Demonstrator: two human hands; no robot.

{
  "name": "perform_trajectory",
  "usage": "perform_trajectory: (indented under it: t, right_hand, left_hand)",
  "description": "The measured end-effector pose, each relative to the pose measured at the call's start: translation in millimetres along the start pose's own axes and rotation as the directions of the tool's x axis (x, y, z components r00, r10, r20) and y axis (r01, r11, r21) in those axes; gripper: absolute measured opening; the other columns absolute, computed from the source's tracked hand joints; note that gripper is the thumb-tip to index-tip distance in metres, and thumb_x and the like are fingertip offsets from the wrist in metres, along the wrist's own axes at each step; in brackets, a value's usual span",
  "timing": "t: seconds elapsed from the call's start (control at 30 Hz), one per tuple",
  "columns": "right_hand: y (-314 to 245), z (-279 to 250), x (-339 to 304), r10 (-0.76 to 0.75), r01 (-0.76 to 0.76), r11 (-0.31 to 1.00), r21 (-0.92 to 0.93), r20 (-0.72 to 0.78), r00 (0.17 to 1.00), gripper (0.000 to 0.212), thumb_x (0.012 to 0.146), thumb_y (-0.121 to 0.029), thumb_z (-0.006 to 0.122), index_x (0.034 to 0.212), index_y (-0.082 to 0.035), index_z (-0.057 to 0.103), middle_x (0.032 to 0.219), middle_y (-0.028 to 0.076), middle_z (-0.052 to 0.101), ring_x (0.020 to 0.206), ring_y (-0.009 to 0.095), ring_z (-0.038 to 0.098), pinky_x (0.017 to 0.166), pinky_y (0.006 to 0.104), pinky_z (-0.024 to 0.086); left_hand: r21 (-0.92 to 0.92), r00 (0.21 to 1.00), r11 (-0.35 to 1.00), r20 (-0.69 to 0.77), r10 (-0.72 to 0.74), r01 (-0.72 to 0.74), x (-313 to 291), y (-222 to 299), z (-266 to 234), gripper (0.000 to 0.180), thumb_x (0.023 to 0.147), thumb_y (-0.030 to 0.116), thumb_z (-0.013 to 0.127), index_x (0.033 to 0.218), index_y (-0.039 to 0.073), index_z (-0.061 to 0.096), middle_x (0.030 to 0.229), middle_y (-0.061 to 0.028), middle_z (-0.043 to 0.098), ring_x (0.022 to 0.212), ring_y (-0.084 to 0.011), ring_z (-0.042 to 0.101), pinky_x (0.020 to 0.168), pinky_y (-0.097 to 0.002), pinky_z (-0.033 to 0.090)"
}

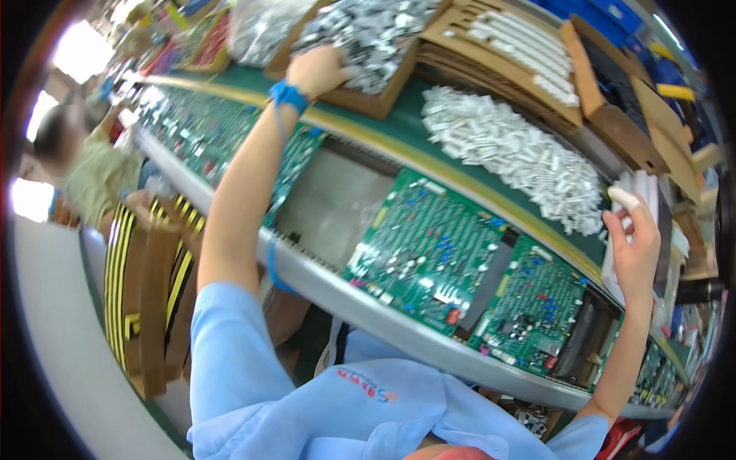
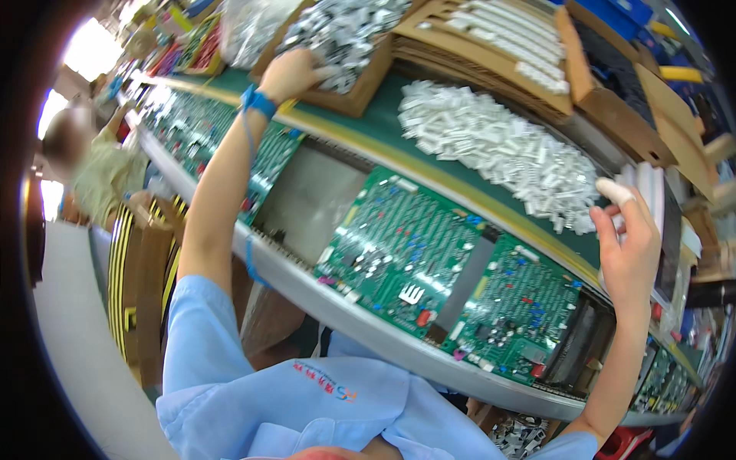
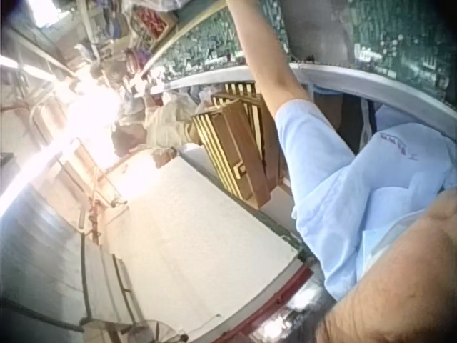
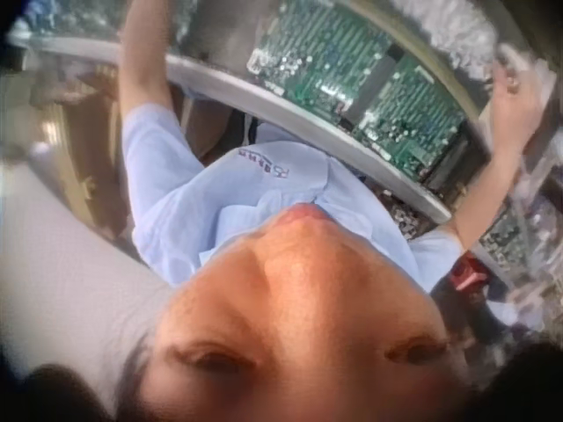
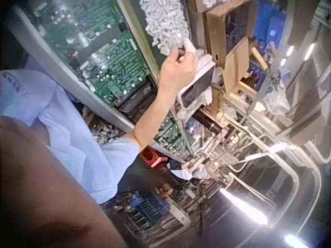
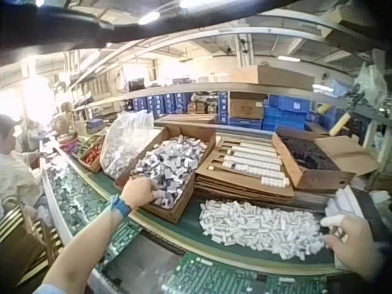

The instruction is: Assembling electronic components including transformers and connectors onto printed circuit boards on a production line.

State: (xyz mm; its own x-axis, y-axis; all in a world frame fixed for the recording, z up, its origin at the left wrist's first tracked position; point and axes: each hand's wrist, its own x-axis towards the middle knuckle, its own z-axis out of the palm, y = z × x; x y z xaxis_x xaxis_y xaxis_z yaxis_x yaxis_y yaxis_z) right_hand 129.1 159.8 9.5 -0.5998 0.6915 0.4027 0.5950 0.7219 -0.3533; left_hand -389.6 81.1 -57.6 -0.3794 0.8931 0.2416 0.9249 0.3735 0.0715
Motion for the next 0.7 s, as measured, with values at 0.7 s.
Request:
perform_trajectory:
  t: [0.7]
  right_hand:
    - [246, 49, 301, 0.015, 0.013, 0.975, -0.222, 0.127, 0.992, 0.032, 0.071, -0.008, 0.081, 0.097, -0.004, 0.063, 0.077, 0.007, 0.062, 0.077, 0.022, 0.061, 0.069, 0.0367, 0.05]
  left_hand:
    - [-0.432, 0.996, 0.9, 0.081, -0.023, 0.056, 3, 10, -6, 0.045, 0.081, 0.019, 0.073, 0.118, -0.005, 0.062, 0.103, -0.0193, 0.07, 0.096, -0.0266, 0.067, 0.084, -0.0347, 0.051]
